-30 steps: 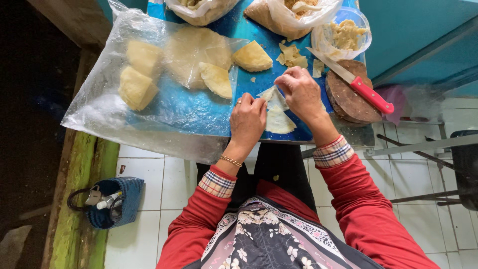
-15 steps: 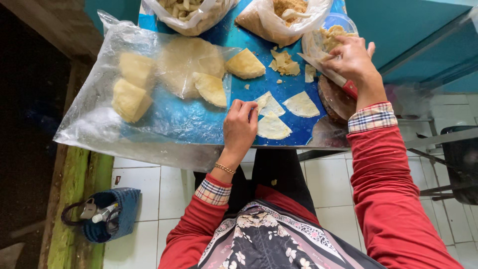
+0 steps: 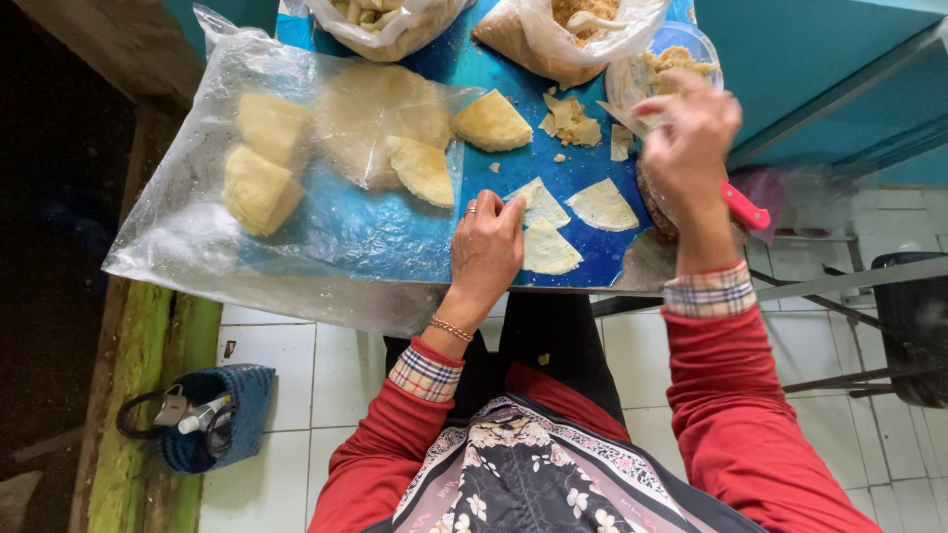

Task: The person sits at a table and shapes small pieces of dough by hand, rolling and pinching each piece into a short stick shape. Finished dough pieces are placed into a plastic bag with other completed pieces.

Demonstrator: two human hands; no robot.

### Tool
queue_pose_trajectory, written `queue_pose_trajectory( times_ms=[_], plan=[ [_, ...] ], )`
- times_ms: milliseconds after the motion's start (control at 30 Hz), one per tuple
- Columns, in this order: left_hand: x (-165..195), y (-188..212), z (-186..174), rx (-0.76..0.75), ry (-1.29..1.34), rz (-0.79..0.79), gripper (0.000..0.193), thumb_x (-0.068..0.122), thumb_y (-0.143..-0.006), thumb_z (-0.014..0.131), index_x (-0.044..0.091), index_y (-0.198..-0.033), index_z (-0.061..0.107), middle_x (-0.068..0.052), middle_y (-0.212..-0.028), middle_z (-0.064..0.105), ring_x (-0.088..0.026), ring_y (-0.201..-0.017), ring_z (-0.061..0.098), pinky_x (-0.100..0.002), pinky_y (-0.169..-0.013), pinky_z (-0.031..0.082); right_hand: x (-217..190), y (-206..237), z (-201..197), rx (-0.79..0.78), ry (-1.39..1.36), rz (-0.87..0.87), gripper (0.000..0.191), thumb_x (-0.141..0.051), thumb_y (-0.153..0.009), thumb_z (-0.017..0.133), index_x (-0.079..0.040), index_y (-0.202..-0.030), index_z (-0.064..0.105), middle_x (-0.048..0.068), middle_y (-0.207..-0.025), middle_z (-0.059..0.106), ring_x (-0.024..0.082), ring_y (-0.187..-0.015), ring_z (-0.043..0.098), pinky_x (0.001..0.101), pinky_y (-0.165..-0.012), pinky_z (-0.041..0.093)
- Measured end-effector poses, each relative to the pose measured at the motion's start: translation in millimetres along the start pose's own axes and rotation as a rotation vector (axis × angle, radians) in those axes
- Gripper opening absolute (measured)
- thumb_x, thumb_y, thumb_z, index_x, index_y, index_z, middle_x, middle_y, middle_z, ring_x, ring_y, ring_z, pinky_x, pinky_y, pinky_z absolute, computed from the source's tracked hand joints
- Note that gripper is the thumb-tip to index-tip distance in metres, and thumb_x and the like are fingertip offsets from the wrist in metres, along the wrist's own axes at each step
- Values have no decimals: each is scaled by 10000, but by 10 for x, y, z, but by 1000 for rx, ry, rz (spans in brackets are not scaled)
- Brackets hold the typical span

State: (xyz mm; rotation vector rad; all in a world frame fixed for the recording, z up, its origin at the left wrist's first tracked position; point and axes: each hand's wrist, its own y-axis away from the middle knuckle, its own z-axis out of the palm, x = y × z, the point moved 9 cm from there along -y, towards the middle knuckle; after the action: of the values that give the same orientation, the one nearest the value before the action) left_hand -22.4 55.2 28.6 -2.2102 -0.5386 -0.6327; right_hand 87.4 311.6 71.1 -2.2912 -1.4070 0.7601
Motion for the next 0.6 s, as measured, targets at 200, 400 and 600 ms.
queue_pose_trajectory(
  times_ms=[200,400,600],
  plan=[
    [11,4,10,-4,-36,7,175,86,-889,692,87,-1063,710,-115,-927,548,-314,-870,607,-436,-733,508,-1126,526,545,-270,164,-322,539,-35,-876,649,-318,-1330,718,68,-1543,519,318,-1423,432,693,-1151,169],
    [-24,16,-30,1,-7,-23,138,83,-886,692,91,-1022,712,-114,-931,550,-316,-874,610,-440,-735,510,-1162,621,370,-164,462,-436,470,-102,-964,625,-365,-1342,715,53,-1615,495,316,-1475,416,648,-1214,173],
    [-48,-6,-63,19,39,-37,152,81,-871,699,85,-1019,728,-113,-920,562,-314,-869,615,-435,-738,514,-1199,525,325,-128,266,-362,411,-80,-956,632,-321,-1265,759,80,-1566,520,313,-1443,435,633,-1196,221]
  ],
)
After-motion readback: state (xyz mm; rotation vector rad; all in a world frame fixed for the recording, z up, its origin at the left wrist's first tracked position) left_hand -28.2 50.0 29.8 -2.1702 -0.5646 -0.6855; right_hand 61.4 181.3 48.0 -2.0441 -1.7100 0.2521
